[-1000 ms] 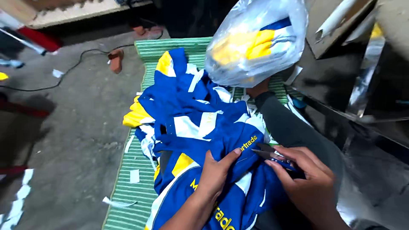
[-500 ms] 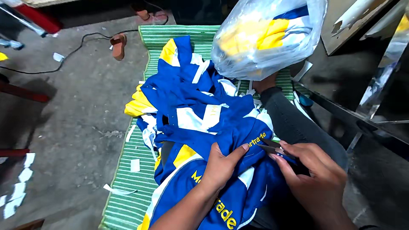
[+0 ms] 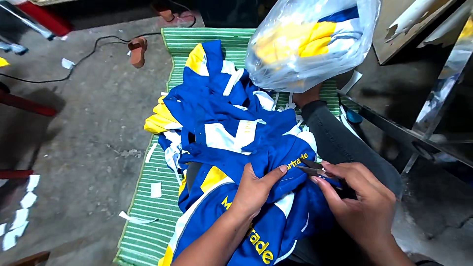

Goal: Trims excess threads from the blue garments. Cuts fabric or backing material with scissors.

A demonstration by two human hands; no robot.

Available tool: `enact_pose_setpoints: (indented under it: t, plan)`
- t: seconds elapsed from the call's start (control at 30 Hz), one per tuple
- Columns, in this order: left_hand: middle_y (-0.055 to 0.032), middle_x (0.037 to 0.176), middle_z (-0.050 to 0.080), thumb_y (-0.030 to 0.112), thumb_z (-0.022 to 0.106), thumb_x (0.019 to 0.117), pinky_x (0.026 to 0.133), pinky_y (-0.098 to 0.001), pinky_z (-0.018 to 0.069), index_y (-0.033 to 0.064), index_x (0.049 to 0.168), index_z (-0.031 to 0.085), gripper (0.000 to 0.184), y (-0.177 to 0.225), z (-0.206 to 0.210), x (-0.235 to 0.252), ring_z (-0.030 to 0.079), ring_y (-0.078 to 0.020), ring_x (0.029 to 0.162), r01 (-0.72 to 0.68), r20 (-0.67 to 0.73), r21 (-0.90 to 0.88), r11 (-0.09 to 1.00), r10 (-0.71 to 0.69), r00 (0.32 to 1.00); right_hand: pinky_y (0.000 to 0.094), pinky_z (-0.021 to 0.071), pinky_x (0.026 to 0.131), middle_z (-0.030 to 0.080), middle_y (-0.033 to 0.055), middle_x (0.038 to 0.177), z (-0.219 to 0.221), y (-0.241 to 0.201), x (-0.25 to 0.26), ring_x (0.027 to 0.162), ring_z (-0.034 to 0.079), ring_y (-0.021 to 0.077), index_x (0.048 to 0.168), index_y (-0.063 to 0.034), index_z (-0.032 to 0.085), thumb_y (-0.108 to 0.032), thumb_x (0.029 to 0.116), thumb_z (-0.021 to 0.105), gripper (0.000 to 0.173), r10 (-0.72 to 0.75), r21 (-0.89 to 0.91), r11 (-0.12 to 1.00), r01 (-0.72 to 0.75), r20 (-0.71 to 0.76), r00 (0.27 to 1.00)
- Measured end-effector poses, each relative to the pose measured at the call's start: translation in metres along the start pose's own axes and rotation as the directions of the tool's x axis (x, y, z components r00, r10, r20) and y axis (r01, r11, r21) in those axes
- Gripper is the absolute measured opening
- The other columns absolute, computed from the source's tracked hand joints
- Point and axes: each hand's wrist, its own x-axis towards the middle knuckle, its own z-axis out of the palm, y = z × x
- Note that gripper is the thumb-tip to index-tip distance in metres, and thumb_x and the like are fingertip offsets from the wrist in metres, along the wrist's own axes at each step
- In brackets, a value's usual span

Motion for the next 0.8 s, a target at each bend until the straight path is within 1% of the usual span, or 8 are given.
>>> enact_pose_setpoints:
  t: [0.1, 0.17, 0.27, 0.4, 0.43, 0.53, 0.57, 0.8]
  plan:
    - [-0.0072, 0.091, 0.074, -0.008, 0.065, 0.091, 0.085, -0.0318, 0.0612, -0.0009, 0.102, 0.065, 0.013, 0.0009, -0.0009, 0.0002, 0.073, -0.013, 0.087, -0.008, 0.009, -0.005, 1.0, 0.008, 1.0, 0.0145, 0.0489, 0.067, 0.073, 0.0044, 0.092, 0.0011, -0.0005, -0.001, 0.079, 0.062, 0.0023, 0.106, -0.005, 0.078, -0.031, 0.0923, 0.072, 0.03, 0.077, 0.099, 0.992, -0.082, 0.052, 0.996]
    - [-0.0068, 0.091, 0.074, -0.009, 0.065, 0.091, 0.085, -0.0316, 0.061, -0.0006, 0.102, 0.065, 0.014, 0.0008, -0.002, 0.0004, 0.073, -0.0126, 0.087, -0.001, 0.017, -0.004, 1.0, 0.001, 1.0, 0.016, 0.0499, 0.068, 0.073, 0.004, 0.093, 0.0014, 0.0013, -0.0008, 0.08, 0.064, 0.0033, 0.106, -0.0062, 0.078, -0.032, 0.0931, 0.072, 0.029, 0.067, 0.092, 0.993, -0.073, 0.058, 0.996]
    - [-0.0058, 0.092, 0.074, -0.008, 0.064, 0.092, 0.087, -0.0318, 0.0608, -0.0004, 0.103, 0.065, 0.014, -0.0005, -0.0038, -0.0001, 0.073, -0.0122, 0.088, 0.001, 0.037, 0.01, 1.0, -0.002, 0.999, 0.0241, 0.0516, 0.071, 0.074, 0.0074, 0.095, -0.0001, 0.0043, 0.0005, 0.084, 0.067, 0.0105, 0.106, -0.0074, 0.08, -0.031, 0.0945, 0.071, 0.028, 0.021, 0.056, 0.998, -0.024, 0.046, 0.999]
    - [-0.0064, 0.093, 0.074, -0.009, 0.063, 0.0921, 0.087, -0.0321, 0.0606, -0.0005, 0.103, 0.065, 0.014, -0.0008, -0.0028, -0.0004, 0.072, -0.0125, 0.089, 0.006, 0.041, -0.024, 1.0, -0.005, 0.999, 0.0125, 0.0514, 0.07, 0.074, 0.0057, 0.096, -0.0002, 0.0063, 0.0012, 0.084, 0.065, 0.0013, 0.104, -0.0052, 0.079, -0.029, 0.0923, 0.073, 0.028, 0.066, 0.13, 0.989, -0.072, 0.054, 0.996]
    - [-0.0065, 0.093, 0.074, -0.009, 0.062, 0.0921, 0.087, -0.0322, 0.0606, -0.0006, 0.103, 0.065, 0.014, -0.0009, -0.0028, -0.0004, 0.072, -0.0126, 0.089, 0.007, 0.043, -0.031, 1.0, -0.006, 0.999, 0.0131, 0.0513, 0.071, 0.074, 0.0054, 0.096, 0.0005, 0.006, 0.0009, 0.084, 0.065, 0.0015, 0.104, -0.0054, 0.079, -0.029, 0.092, 0.073, 0.028, 0.067, 0.125, 0.989, -0.073, 0.047, 0.997]
    - [-0.0065, 0.092, 0.074, -0.009, 0.062, 0.0923, 0.086, -0.0322, 0.0607, -0.0005, 0.103, 0.065, 0.014, -0.0008, -0.0036, -0.0004, 0.072, -0.0126, 0.088, 0.016, 0.043, -0.024, 1.0, -0.015, 0.999, 0.0293, 0.0508, 0.076, 0.075, 0.0082, 0.097, 0.0014, 0.0066, 0.0004, 0.088, 0.067, 0.0131, 0.106, -0.0073, 0.08, -0.029, 0.094, 0.072, 0.026, 0.01, 0.073, 0.997, -0.012, 0.025, 1.0]
    - [-0.0065, 0.093, 0.074, -0.009, 0.063, 0.0923, 0.086, -0.0321, 0.0606, -0.0006, 0.103, 0.065, 0.014, -0.0007, -0.0042, -0.0003, 0.072, -0.0126, 0.088, 0.017, 0.045, -0.02, 1.0, -0.016, 0.999, 0.031, 0.0511, 0.076, 0.075, 0.0085, 0.097, 0.0013, 0.0075, 0.001, 0.088, 0.068, 0.0146, 0.106, -0.0079, 0.08, -0.03, 0.0944, 0.072, 0.026, -0.008, 0.064, 0.998, 0.006, 0.027, 1.0]
    - [-0.0057, 0.094, 0.074, -0.009, 0.063, 0.092, 0.087, -0.0322, 0.0604, 0.0004, 0.104, 0.065, 0.016, -0.0024, -0.0072, 0.0002, 0.072, -0.0122, 0.09, 0.002, 0.077, -0.032, 0.999, 0.0, 0.997, 0.0173, 0.0527, 0.074, 0.076, 0.0052, 0.096, 0.0002, 0.0088, 0.0029, 0.088, 0.068, 0.0046, 0.1, -0.0078, 0.08, -0.03, 0.0942, 0.072, 0.024, 0.023, 0.151, 0.988, -0.034, 0.074, 0.997]
